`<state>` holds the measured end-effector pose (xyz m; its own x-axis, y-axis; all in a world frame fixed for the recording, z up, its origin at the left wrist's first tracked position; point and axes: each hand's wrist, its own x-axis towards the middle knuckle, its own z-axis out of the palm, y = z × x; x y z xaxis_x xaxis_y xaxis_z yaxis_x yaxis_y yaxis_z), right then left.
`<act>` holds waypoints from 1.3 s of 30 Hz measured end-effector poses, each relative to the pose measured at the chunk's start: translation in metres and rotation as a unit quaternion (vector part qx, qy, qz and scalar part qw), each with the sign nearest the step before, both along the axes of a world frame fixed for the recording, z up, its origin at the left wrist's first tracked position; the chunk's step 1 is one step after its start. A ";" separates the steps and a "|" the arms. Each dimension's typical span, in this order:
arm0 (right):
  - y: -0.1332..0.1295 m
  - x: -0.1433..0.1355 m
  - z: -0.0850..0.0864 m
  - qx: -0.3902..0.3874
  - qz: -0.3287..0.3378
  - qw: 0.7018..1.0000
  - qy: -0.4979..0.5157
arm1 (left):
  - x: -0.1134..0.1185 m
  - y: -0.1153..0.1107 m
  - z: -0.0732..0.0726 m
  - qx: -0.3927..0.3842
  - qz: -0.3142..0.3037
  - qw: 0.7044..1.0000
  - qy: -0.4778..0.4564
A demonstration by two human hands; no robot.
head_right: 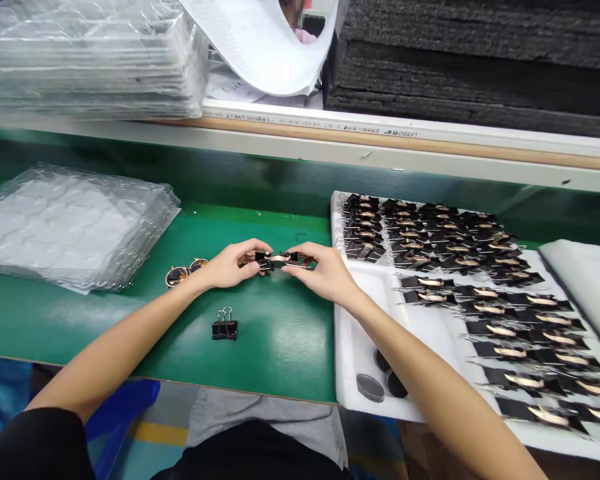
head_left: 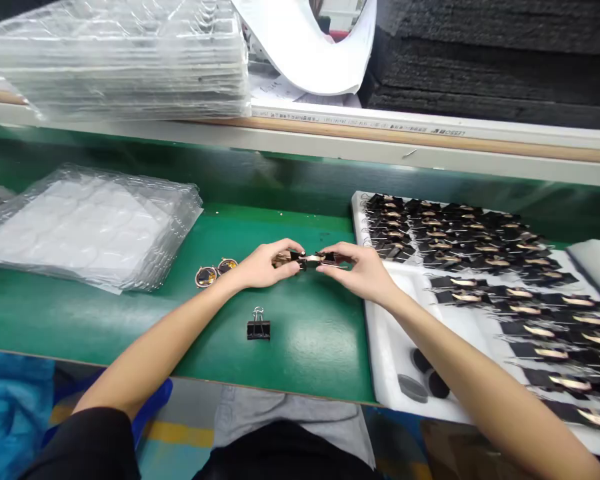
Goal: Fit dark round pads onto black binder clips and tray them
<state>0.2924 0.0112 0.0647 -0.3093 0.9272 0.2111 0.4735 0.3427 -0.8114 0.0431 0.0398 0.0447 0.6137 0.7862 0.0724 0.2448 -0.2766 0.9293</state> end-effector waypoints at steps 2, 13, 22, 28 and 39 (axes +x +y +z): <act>-0.001 0.000 -0.001 -0.039 -0.009 0.999 0.010 | -0.001 -0.001 -0.001 0.018 -0.006 0.999 0.026; -0.005 -0.005 -0.002 -0.087 0.053 0.995 -0.011 | 0.000 -0.003 0.002 -0.031 -0.028 0.994 0.097; -0.059 0.053 0.077 0.057 0.039 0.983 -0.167 | 0.004 -0.003 -0.009 -0.067 -0.056 0.996 -0.032; -0.106 0.185 0.090 0.077 -0.109 0.964 -0.229 | 0.009 -0.002 -0.007 -0.052 -0.011 0.998 0.046; -0.123 0.235 0.008 0.043 -0.214 0.903 -0.369 | 0.011 -0.002 -0.005 -0.054 -0.006 0.995 0.090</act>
<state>0.5274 -0.1115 0.0729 -0.0115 0.9853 0.1705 0.9788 0.0459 -0.1996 0.0540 0.0378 0.0400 0.6184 0.7762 -0.1230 0.4066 -0.1820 0.8953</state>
